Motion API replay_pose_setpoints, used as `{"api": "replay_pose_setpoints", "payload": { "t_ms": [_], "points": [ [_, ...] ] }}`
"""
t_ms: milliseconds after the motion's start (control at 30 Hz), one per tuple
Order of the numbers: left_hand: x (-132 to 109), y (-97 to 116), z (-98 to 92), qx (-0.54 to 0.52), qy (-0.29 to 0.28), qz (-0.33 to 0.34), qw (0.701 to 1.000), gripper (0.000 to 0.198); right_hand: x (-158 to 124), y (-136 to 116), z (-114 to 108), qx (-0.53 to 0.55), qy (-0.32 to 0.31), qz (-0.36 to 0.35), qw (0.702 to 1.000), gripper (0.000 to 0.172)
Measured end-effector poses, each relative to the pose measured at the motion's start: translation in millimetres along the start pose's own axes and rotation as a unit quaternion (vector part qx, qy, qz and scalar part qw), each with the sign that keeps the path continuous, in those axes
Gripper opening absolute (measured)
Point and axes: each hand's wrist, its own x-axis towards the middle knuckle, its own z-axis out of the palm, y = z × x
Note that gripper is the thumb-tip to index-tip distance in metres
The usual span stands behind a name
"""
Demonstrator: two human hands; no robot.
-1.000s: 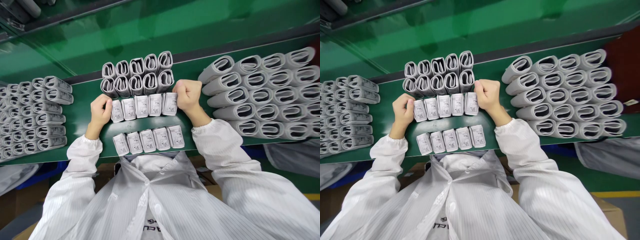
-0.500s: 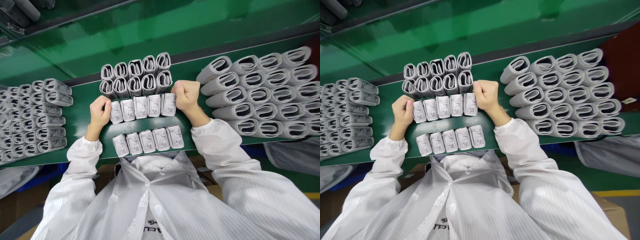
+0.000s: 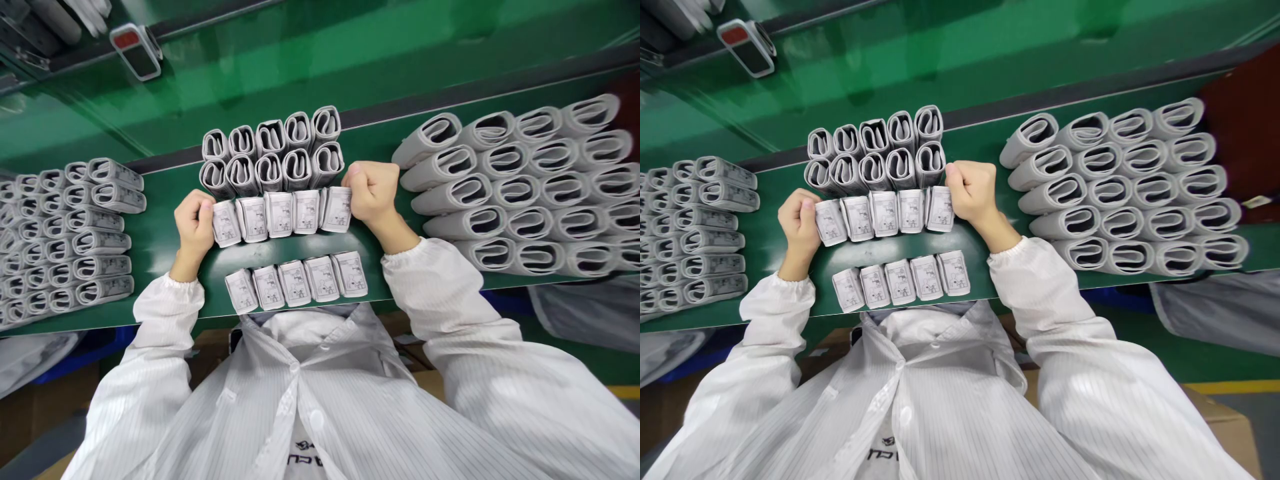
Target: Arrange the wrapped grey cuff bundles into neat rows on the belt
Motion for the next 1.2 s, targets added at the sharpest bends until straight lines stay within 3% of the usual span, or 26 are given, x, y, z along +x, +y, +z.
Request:
{"api": "replay_pose_setpoints", "payload": {
  "t_ms": [200, 567, 867, 1200],
  "points": [
    [-1, -4, -1.3, 0.019, 0.045, -0.004, 0.999, 0.061, 0, 1, -2, 0.0, -0.01, -0.004, 1.0, 0.077],
    [-1, -5, -0.7, 0.014, -0.014, 0.013, 1.0, 0.059, 4, -9, 1, 0.021, 0.012, -0.005, 1.0, 0.085],
    [0, -4, -0.7, 0.025, -0.02, -0.004, 0.999, 0.066, 4, -9, 1, 0.042, 0.016, -0.042, 0.998, 0.083],
    [2, -1, -1.1, 0.017, -0.008, 0.029, 0.999, 0.061, 4, -4, 0, 0.058, 0.014, -0.063, 0.996, 0.078]
  ]
}}
